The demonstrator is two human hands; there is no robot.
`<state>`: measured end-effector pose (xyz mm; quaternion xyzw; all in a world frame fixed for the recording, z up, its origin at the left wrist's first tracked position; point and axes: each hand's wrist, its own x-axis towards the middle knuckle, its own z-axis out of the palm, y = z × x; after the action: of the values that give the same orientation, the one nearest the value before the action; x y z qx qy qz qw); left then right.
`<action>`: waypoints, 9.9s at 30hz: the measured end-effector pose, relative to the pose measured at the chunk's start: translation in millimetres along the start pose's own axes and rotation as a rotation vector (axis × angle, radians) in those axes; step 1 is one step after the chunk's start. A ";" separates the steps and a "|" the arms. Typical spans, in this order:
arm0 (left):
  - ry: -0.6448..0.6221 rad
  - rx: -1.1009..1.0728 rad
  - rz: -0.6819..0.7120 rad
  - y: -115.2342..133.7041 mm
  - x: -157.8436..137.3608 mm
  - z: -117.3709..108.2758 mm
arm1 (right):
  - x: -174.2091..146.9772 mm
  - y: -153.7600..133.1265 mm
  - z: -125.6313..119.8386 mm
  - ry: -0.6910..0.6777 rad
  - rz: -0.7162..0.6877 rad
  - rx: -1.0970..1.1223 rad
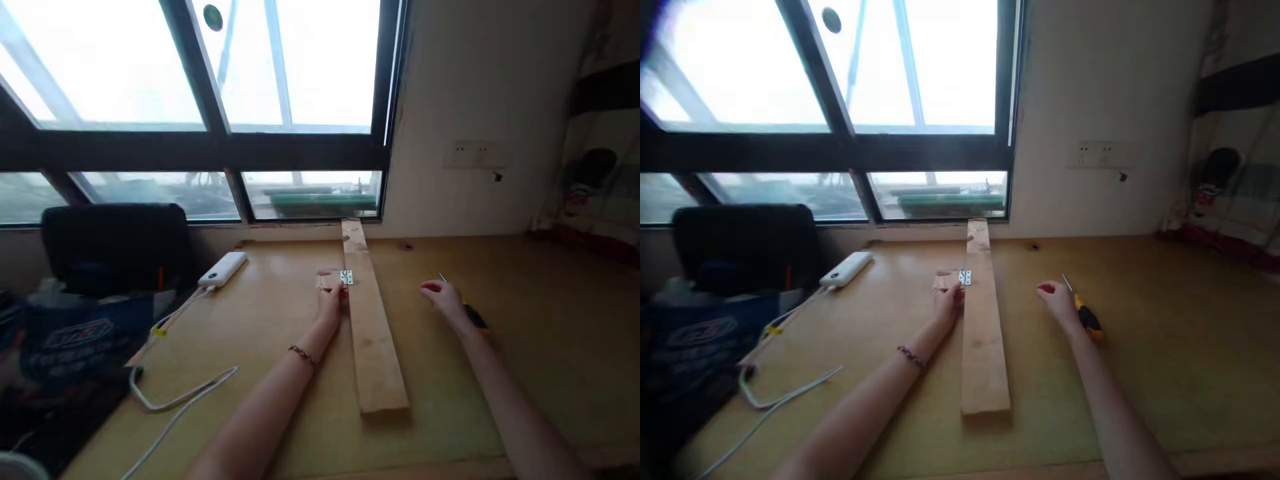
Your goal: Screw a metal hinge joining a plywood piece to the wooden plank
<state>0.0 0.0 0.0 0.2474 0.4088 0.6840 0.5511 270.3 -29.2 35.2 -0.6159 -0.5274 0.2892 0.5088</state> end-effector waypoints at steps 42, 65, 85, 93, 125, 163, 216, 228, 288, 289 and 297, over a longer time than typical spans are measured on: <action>0.042 -0.087 -0.046 2.8 1.2 1.9 | 24.8 -61.1 169.1 -0.076 -0.495 -0.194; 0.000 -0.050 -0.005 -2.0 4.6 -0.8 | 19.0 -65.5 165.9 0.043 -0.467 -0.289; 0.056 -0.035 -0.046 4.1 0.3 2.1 | 21.7 -62.6 168.7 -0.103 -0.461 -0.271; 0.027 -0.081 -0.083 0.7 6.0 1.3 | 26.6 -59.8 170.9 -0.128 -0.430 -0.246; 0.574 0.729 0.456 19.7 20.2 -18.6 | 21.2 -64.4 163.2 -0.451 -0.580 -0.436; 0.340 1.206 0.506 14.7 7.1 -12.7 | 15.3 -68.1 144.7 -0.114 -0.432 0.076; -0.276 1.184 1.449 163.7 -38.0 66.6 | -21.0 -142.7 103.5 -0.260 -0.387 0.619; 0.218 0.131 0.857 222.1 -7.1 24.0 | 16.5 -72.0 149.4 -0.490 -0.676 -0.428; -0.108 0.126 0.503 126.3 31.7 59.0 | 26.2 -64.2 154.4 -0.525 -0.547 -0.187; -0.109 0.126 0.500 125.3 31.9 59.8 | 26.6 -63.6 154.7 -0.525 -0.545 -0.185; -0.102 0.185 0.508 122.4 30.9 61.4 | 29.4 -58.4 156.7 -0.525 -0.550 -0.155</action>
<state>-27.4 40.1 131.7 0.4257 0.3660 0.7467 0.3567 117.7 44.7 45.5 -0.3933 -0.8054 0.2491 0.3669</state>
